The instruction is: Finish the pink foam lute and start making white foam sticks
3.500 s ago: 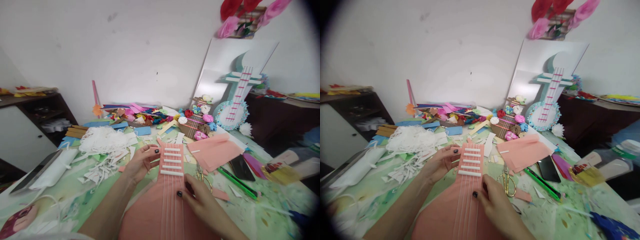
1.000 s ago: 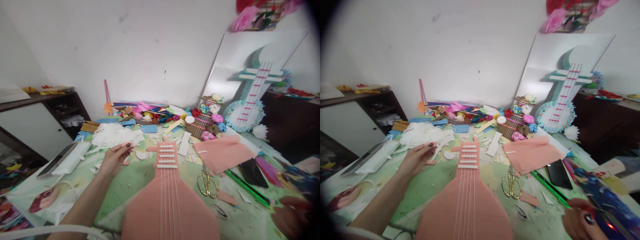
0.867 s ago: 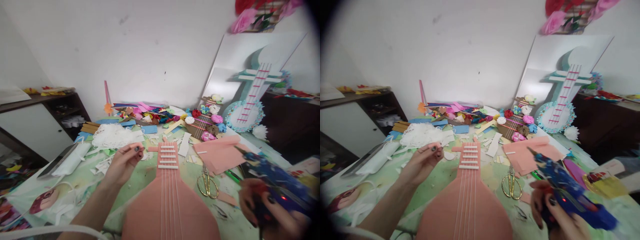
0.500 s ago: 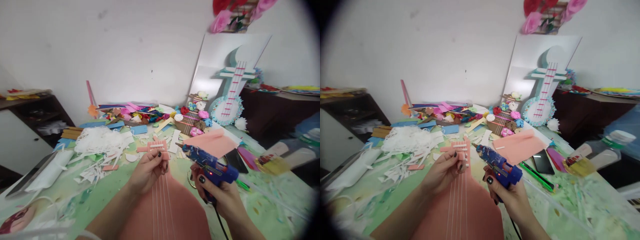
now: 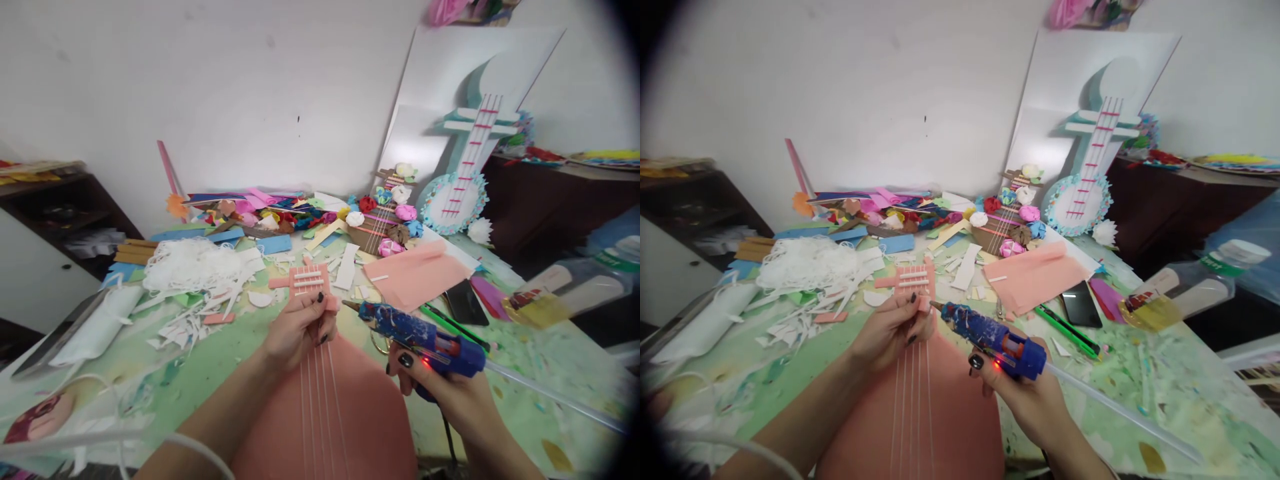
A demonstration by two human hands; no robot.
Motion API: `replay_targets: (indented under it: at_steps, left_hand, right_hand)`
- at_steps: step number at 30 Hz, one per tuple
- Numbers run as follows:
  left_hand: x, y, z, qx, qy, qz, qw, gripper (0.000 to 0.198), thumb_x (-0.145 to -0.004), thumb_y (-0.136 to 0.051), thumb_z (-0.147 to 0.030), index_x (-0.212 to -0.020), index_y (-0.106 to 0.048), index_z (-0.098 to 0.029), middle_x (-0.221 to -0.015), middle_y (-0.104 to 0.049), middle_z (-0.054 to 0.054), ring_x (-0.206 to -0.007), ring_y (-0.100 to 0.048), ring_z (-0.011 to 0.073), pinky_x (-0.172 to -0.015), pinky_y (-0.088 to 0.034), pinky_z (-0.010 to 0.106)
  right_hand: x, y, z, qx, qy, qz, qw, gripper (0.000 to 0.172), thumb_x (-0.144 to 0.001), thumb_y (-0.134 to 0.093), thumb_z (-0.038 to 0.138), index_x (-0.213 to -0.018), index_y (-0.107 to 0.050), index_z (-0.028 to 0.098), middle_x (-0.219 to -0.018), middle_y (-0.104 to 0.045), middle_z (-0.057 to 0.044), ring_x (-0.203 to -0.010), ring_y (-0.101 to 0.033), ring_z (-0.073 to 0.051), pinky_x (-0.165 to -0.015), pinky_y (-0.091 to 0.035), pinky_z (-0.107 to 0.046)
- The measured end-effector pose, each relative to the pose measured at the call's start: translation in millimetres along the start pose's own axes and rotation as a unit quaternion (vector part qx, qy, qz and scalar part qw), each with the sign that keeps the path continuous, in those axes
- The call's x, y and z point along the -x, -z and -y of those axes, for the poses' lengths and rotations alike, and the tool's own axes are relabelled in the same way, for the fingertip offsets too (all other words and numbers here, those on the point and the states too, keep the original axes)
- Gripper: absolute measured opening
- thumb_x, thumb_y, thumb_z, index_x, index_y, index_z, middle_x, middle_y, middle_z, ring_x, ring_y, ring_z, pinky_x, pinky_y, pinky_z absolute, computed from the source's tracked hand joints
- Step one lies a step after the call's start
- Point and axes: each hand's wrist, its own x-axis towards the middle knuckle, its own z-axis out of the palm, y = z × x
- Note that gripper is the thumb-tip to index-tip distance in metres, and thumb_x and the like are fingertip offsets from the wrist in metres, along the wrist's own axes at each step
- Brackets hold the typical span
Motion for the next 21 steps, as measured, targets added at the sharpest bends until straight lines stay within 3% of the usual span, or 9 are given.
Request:
replay_targets:
  at_steps: [11, 21]
  left_hand:
    - [0.8, -1.8, 0.9, 0.003, 0.008, 0.010, 1.000, 0.028, -0.086, -0.055, -0.036, -0.070, -0.050, -0.015, -0.041, -0.041, -0.005, -0.041, -0.031, 0.0076, -0.049, -0.024, 0.024]
    - [0.5, -3.4, -1.1, 0.012, 0.021, 0.000, 1.000, 0.026, -0.087, -0.054, -0.035, -0.071, -0.049, -0.016, -0.040, -0.040, -0.005, -0.040, -0.032, 0.0084, -0.050, -0.025, 0.025]
  right_hand:
    - [6.7, -3.5, 3.6, 0.021, -0.072, -0.053, 0.996, 0.033, -0.067, -0.074, 0.044, -0.077, -0.059, 0.017, -0.050, -0.054, 0.002, -0.042, -0.051, -0.012, -0.043, -0.045, -0.025]
    - [11.7, 2.1, -6.7, 0.068, -0.044, -0.065, 0.995, 0.029, -0.067, -0.075, 0.044, -0.071, -0.062, 0.019, -0.052, -0.052, 0.001, -0.044, -0.048, -0.013, -0.041, -0.044, -0.027]
